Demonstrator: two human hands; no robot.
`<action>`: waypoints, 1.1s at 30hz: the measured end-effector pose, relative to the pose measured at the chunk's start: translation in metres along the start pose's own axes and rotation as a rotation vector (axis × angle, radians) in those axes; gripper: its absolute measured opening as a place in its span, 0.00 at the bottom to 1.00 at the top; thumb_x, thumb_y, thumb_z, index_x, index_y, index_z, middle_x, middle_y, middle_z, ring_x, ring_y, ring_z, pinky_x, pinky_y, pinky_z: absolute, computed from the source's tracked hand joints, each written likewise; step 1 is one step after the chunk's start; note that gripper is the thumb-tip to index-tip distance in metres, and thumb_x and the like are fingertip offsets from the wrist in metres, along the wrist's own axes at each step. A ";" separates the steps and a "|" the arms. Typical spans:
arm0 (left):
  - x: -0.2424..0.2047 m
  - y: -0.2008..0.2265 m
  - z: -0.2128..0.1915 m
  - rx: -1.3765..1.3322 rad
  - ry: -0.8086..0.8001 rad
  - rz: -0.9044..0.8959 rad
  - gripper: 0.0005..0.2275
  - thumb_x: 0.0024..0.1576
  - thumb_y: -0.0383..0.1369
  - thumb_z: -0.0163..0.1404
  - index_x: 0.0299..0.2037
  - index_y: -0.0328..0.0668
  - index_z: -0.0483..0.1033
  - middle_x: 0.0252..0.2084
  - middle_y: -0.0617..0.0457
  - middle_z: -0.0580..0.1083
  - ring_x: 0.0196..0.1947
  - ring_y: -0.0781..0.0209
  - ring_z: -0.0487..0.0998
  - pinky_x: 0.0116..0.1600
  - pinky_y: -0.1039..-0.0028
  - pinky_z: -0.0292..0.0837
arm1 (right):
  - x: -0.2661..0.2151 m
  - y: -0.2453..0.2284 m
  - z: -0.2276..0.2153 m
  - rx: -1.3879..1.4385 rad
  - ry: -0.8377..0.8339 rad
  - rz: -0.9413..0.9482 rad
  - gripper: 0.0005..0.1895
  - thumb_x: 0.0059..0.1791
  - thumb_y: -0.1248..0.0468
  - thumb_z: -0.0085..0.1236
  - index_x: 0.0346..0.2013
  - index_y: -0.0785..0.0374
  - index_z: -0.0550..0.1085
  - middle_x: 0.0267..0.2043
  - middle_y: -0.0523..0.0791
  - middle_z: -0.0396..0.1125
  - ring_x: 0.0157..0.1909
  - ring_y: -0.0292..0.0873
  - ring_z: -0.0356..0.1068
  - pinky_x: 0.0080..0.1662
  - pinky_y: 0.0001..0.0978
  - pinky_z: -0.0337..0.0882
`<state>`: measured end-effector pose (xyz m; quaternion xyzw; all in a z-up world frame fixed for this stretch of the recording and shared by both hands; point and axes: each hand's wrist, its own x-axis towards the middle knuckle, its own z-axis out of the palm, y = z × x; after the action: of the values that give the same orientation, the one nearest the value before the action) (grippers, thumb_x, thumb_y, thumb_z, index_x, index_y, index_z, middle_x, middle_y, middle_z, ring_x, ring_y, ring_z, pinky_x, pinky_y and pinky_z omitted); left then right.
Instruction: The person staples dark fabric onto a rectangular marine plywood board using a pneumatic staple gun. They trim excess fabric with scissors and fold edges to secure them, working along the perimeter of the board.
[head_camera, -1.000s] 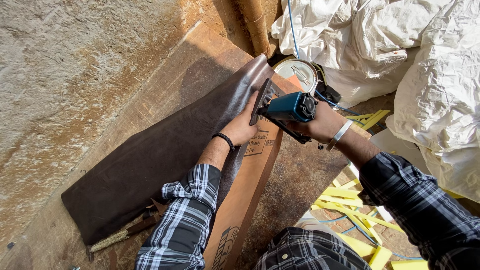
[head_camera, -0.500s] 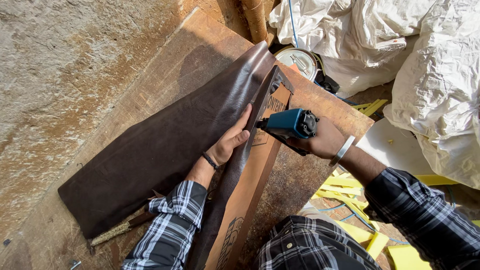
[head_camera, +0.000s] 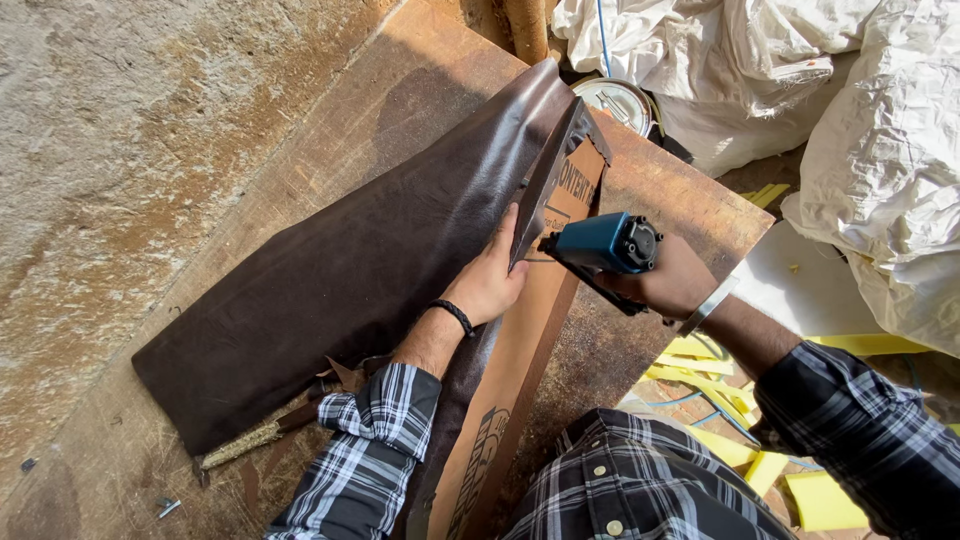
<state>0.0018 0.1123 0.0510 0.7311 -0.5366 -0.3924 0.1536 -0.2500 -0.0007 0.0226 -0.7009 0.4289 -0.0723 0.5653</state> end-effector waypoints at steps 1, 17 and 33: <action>-0.001 0.002 -0.001 -0.008 -0.007 -0.031 0.38 0.62 0.32 0.44 0.77 0.55 0.27 0.77 0.38 0.50 0.73 0.44 0.59 0.73 0.62 0.58 | -0.002 -0.001 -0.006 0.042 0.020 -0.037 0.19 0.40 0.59 0.68 0.43 0.62 0.78 0.31 0.44 0.76 0.30 0.39 0.76 0.35 0.35 0.76; -0.002 0.028 0.000 0.164 -0.026 -0.134 0.47 0.57 0.31 0.54 0.75 0.62 0.24 0.80 0.51 0.44 0.73 0.49 0.59 0.73 0.61 0.57 | -0.014 -0.029 0.004 -0.057 -0.010 -0.039 0.20 0.41 0.57 0.68 0.43 0.63 0.77 0.30 0.47 0.77 0.29 0.42 0.75 0.35 0.39 0.75; -0.089 -0.068 0.037 -0.521 0.004 0.371 0.33 0.68 0.51 0.28 0.79 0.44 0.32 0.83 0.44 0.33 0.82 0.51 0.28 0.81 0.59 0.26 | -0.103 0.003 0.115 -0.281 0.004 -0.210 0.14 0.41 0.54 0.66 0.30 0.61 0.78 0.26 0.50 0.76 0.29 0.49 0.78 0.36 0.40 0.78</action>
<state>0.0091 0.2253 0.0193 0.5577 -0.5419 -0.4804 0.4056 -0.2486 0.1535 0.0198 -0.8138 0.3601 -0.0719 0.4504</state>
